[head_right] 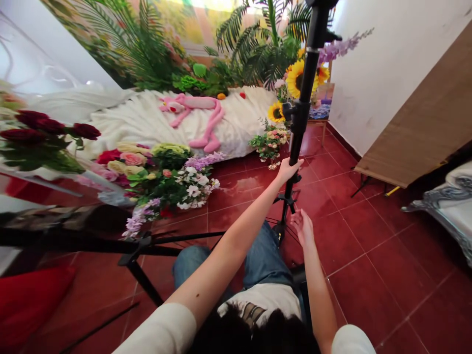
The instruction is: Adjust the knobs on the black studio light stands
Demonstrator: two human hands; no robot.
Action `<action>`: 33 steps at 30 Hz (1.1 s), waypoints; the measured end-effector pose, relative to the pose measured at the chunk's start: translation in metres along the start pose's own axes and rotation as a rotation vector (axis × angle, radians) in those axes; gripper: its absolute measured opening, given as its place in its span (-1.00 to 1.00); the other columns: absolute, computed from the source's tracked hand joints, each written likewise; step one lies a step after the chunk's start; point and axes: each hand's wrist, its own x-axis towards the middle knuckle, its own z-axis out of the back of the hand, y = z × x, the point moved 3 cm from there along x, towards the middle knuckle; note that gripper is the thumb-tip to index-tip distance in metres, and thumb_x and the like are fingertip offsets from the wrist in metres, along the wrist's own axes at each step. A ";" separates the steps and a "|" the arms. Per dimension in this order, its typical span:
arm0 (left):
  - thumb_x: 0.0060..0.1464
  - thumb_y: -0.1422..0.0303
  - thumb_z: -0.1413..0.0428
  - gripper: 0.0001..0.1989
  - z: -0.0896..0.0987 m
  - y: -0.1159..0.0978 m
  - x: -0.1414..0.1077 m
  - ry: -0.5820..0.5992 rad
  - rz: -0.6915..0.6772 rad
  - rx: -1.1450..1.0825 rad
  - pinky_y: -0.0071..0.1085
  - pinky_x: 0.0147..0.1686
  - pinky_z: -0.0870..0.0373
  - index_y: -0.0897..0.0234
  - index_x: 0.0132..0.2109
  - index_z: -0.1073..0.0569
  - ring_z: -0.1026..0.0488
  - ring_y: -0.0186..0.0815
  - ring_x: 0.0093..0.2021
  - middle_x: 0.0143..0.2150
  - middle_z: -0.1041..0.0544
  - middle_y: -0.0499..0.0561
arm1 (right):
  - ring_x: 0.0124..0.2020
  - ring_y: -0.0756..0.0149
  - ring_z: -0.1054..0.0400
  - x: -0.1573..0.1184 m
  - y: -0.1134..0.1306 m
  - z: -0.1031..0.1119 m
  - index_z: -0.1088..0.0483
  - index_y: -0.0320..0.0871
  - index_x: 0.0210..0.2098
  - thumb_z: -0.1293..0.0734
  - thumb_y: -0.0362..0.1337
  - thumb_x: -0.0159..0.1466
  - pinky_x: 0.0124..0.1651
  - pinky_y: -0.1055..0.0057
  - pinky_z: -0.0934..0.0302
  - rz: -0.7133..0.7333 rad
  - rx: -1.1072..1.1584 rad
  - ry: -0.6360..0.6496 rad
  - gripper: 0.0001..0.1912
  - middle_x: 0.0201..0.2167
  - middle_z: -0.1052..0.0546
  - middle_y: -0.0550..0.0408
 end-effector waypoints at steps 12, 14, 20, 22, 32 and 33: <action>-0.07 0.09 -0.27 -0.62 0.002 -0.012 -0.005 0.006 0.037 -0.018 -0.49 -0.50 -0.17 0.29 -0.48 -0.36 -0.25 -0.48 -0.58 -0.62 -0.32 -0.15 | -0.55 0.59 -0.34 0.049 0.061 -0.104 -0.32 -0.11 -0.41 -0.29 -0.26 0.36 -0.49 0.68 -0.29 -0.370 0.705 0.551 -0.80 -0.55 -0.47 0.30; -0.09 0.07 -0.28 -0.61 0.002 -0.013 -0.005 0.005 0.033 -0.024 -0.48 -0.49 -0.17 0.29 -0.49 -0.36 -0.25 -0.48 -0.57 -0.62 -0.32 -0.15 | -0.57 0.57 -0.33 0.054 0.060 -0.103 -0.28 -0.12 -0.46 -0.29 -0.26 0.36 -0.52 0.66 -0.29 -0.422 0.774 0.571 -0.74 -0.59 -0.46 0.29; -0.07 0.02 -0.24 -0.58 0.002 -0.012 -0.004 -0.037 -0.020 0.040 -0.46 -0.47 -0.16 0.28 -0.48 -0.35 -0.24 -0.46 -0.55 -0.60 -0.32 -0.14 | -0.76 0.55 -0.11 0.061 0.061 -0.108 -0.24 -0.11 -0.49 -0.27 -0.28 0.36 -0.70 0.64 -0.06 -0.384 0.801 0.443 -0.72 -0.79 -0.22 0.38; -0.06 0.00 -0.23 -0.58 0.002 -0.010 -0.003 -0.042 -0.023 0.062 -0.46 -0.47 -0.15 0.28 -0.47 -0.35 -0.24 -0.46 -0.55 -0.60 -0.31 -0.15 | -0.80 0.56 -0.03 0.061 0.063 -0.113 -0.20 -0.09 -0.51 -0.26 -0.27 0.35 -0.73 0.64 0.01 -0.335 0.756 0.354 -0.71 -0.82 -0.17 0.40; -0.04 -0.04 -0.19 -0.55 0.001 -0.007 -0.002 -0.042 -0.028 0.098 -0.48 -0.51 -0.14 0.27 -0.48 -0.32 -0.24 -0.46 -0.57 -0.60 -0.30 -0.14 | -0.81 0.60 -0.02 0.058 0.071 -0.114 -0.23 -0.10 -0.46 -0.27 -0.33 0.29 -0.76 0.66 0.04 -0.328 0.648 0.278 -0.81 -0.79 -0.29 0.39; -0.04 -0.05 -0.18 -0.54 0.001 -0.008 -0.002 -0.046 -0.031 0.095 -0.48 -0.52 -0.13 0.26 -0.48 -0.31 -0.23 -0.47 -0.58 -0.61 -0.30 -0.14 | -0.81 0.60 -0.01 0.058 0.072 -0.113 -0.24 -0.10 -0.46 -0.28 -0.34 0.28 -0.76 0.66 0.03 -0.307 0.611 0.295 -0.82 -0.78 -0.31 0.38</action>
